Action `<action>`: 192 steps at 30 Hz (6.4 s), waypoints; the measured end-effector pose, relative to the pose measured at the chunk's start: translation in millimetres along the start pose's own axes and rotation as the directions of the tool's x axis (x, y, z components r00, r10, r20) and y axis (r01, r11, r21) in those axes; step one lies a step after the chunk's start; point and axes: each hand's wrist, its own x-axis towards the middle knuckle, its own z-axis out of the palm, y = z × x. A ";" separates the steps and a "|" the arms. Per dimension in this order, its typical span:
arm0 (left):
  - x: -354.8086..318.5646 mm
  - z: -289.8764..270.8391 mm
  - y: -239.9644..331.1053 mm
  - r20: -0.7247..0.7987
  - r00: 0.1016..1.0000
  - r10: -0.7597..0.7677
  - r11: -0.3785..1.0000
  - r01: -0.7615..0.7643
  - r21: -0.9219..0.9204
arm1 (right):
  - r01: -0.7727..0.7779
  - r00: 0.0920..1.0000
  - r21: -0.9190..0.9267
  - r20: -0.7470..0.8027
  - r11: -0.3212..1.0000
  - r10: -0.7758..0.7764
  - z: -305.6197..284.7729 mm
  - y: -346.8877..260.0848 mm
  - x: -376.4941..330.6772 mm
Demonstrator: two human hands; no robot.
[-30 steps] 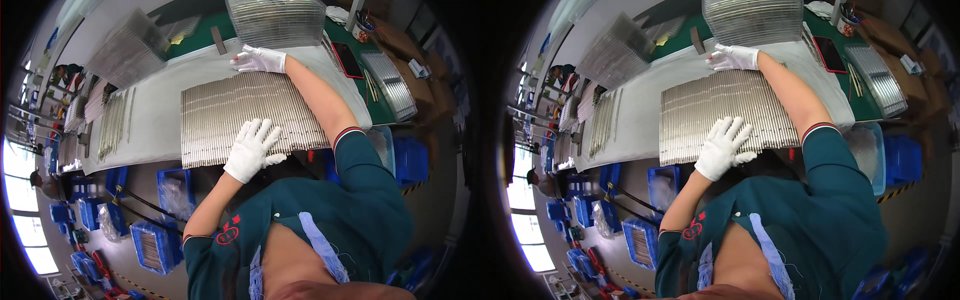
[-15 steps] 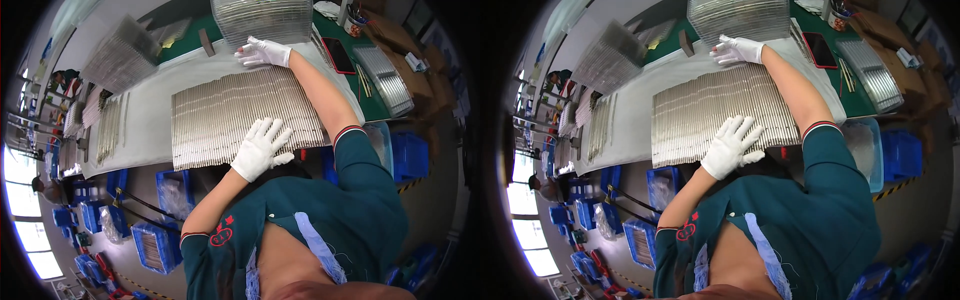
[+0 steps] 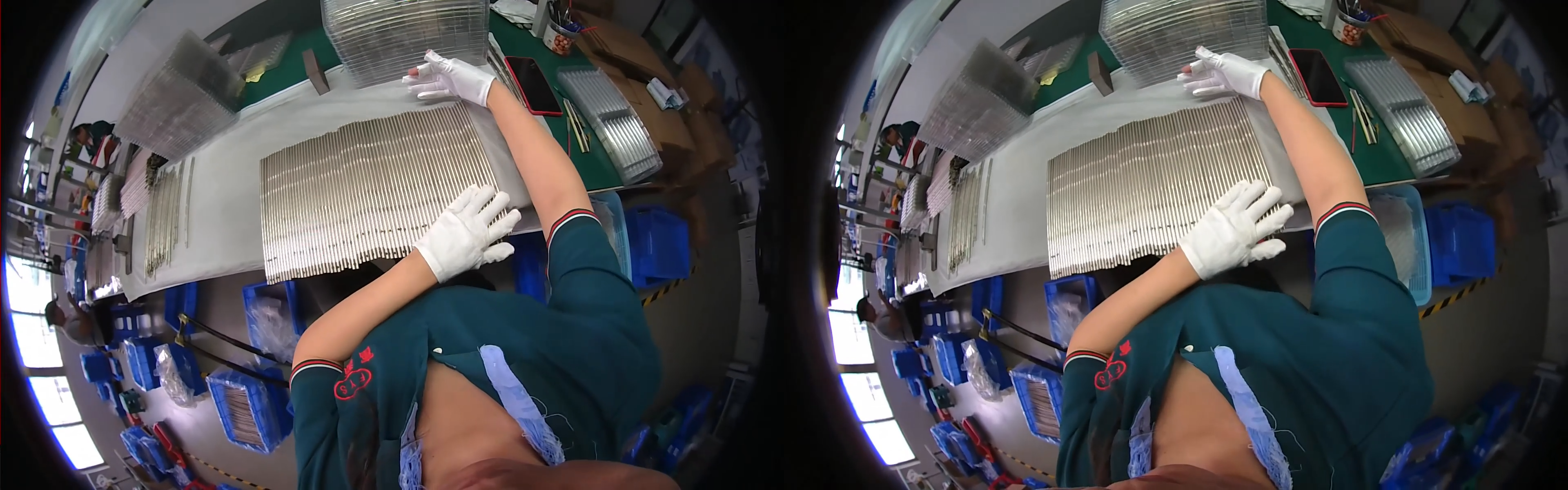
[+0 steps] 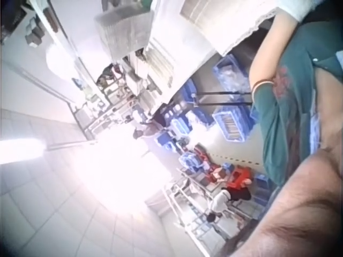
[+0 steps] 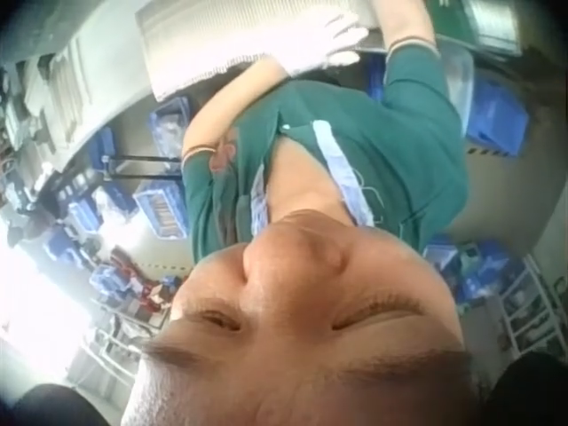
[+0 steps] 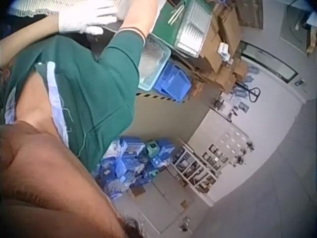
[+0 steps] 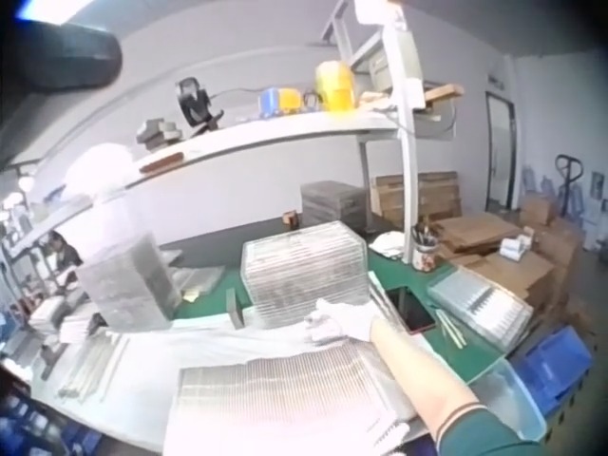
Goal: Sorting and arranging thin metal rods on a workbench in an industrial setting.
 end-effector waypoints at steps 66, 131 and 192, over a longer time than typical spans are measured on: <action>-255.1 -116.6 -157.2 -0.570 0.341 -0.747 0.305 0.938 0.161 | 0.243 0.591 -0.379 -0.672 0.893 -0.446 6.5 52.5 -99.2; -242.1 -122.6 -155.3 -0.058 0.625 -0.778 0.413 0.580 0.702 | 0.238 0.656 -0.477 -0.563 0.846 -0.502 4.1 71.9 -108.0; -253.3 -122.0 -159.4 -0.245 0.483 -0.841 0.359 0.835 0.416 | 0.514 0.558 -0.817 0.088 0.262 -0.825 45.9 3.7 -69.2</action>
